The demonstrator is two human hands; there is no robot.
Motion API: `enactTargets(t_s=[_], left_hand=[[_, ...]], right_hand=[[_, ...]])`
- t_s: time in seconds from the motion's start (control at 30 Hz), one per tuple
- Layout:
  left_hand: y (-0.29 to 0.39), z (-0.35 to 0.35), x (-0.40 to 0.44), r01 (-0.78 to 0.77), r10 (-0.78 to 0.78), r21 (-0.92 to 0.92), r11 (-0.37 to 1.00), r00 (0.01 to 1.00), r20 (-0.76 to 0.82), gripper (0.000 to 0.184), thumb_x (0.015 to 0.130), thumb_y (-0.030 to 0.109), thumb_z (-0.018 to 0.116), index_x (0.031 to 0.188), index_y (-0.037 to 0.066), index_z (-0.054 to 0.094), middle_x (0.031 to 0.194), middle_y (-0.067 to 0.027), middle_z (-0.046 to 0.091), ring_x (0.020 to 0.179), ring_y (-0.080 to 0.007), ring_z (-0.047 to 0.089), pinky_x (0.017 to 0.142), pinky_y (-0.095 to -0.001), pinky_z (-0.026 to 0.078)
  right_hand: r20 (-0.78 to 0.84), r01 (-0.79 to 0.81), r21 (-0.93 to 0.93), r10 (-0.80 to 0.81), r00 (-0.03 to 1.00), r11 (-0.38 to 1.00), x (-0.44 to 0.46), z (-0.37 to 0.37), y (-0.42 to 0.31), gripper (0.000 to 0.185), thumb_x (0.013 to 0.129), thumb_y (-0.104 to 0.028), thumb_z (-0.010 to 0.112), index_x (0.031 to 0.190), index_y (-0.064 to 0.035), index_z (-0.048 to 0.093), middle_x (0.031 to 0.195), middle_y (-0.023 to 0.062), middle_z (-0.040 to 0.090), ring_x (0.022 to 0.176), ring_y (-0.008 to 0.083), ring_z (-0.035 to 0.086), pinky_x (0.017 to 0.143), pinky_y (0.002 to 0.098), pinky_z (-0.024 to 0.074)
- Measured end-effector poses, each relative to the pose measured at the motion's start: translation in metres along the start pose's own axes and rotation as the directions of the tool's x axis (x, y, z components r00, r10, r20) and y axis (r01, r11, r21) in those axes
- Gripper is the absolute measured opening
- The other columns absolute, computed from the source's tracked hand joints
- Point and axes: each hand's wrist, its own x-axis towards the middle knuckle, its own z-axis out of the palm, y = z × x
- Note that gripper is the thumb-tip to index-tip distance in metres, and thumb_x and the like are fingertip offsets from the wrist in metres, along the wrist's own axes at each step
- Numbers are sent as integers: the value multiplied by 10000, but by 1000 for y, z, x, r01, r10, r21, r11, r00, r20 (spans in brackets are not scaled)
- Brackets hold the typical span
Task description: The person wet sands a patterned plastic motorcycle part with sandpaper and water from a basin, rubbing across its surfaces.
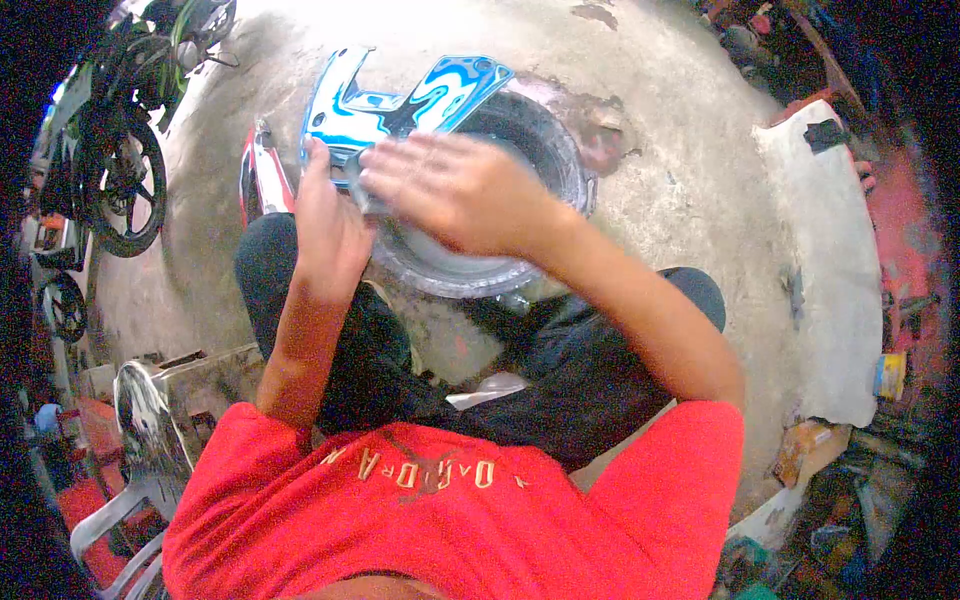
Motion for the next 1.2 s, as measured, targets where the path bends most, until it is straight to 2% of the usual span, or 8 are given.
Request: enactTargets(t_s=[0.13, 0.33, 0.4, 0.47, 0.67, 0.8, 0.97, 1.2], left_hand=[[2, 16, -9, -51, 53, 38, 998, 996, -66, 399, 1094, 346, 368, 1404, 99, 412, 1345, -119, 555, 1215, -252, 582, 1020, -445, 500], [3, 1, -5, 87, -87, 13, 996, 996, -24, 410, 1098, 335, 352, 1430, 96, 389, 1370, -121, 535, 1242, -252, 558, 1050, -452, 482], [-2, 7, -7, -12, 12, 10, 1000, 1000, 7, 416, 1098, 347, 350, 1424, 92, 396, 1348, -117, 549, 1216, -249, 573, 1031, -449, 494], [1, 14, -12, -33, 33, 19, 999, 999, -27, 419, 1096, 353, 353, 1421, 91, 398, 1331, -116, 561, 1201, -251, 584, 1026, -446, 497], [6, 8, -12, 50, -48, 47, 998, 998, -43, 426, 1087, 353, 396, 1422, 91, 401, 1352, -107, 550, 1217, -235, 570, 1026, -427, 492], [0, 7, -12, -92, 90, 78, 993, 995, 31, 434, 1076, 370, 426, 1412, 95, 416, 1329, -86, 567, 1192, -218, 582, 1013, -416, 492], [-1, 18, -25, -86, 90, 129, 988, 996, -27, 419, 1088, 347, 397, 1387, 59, 454, 1323, -112, 588, 1213, -226, 579, 1041, -421, 470], [-3, 15, -37, -146, 151, 202, 968, 989, -7, 413, 1067, 387, 456, 1349, 87, 477, 1253, -74, 621, 1123, -193, 625, 967, -388, 513]], right_hand=[[-36, -506, -93, 505, 862, 857, -4, -17, 54, 355, 923, -72, 594, 1277, -46, 603, 1259, 177, 650, 1146, 353, 633, 966, 425, 515], [9, -36, 21, 36, 999, 999, -2, 0, -3, 435, 859, -61, 605, 1294, -82, 620, 1282, 149, 657, 1210, 292, 628, 1034, 418, 491], [-44, -121, -63, 119, 992, 991, -9, -5, 39, 392, 884, -98, 609, 1275, -91, 628, 1239, 157, 673, 1141, 311, 660, 975, 414, 526], [211, -668, -246, 711, 671, 703, 0, -27, 54, 318, 913, -118, 603, 1226, -78, 634, 1173, 190, 678, 1019, 348, 683, 863, 408, 561], [-16, 12, -45, -13, 1000, 999, -3, 5, -7, 381, 877, -64, 581, 1253, -26, 629, 1238, 153, 676, 1135, 294, 666, 978, 403, 522], [110, -529, -102, 538, 835, 842, 0, -21, 45, 329, 896, -74, 586, 1221, -42, 628, 1191, 172, 685, 1087, 334, 673, 945, 406, 532], [-57, -126, -82, 122, 991, 989, 3, 19, -8, 387, 891, -92, 602, 1270, -17, 618, 1212, 179, 678, 1142, 311, 658, 998, 407, 511], [-64, -266, 8, 266, 962, 964, 12, 24, -10, 382, 894, -119, 645, 1262, -24, 615, 1237, 192, 664, 1147, 345, 647, 988, 439, 507]])
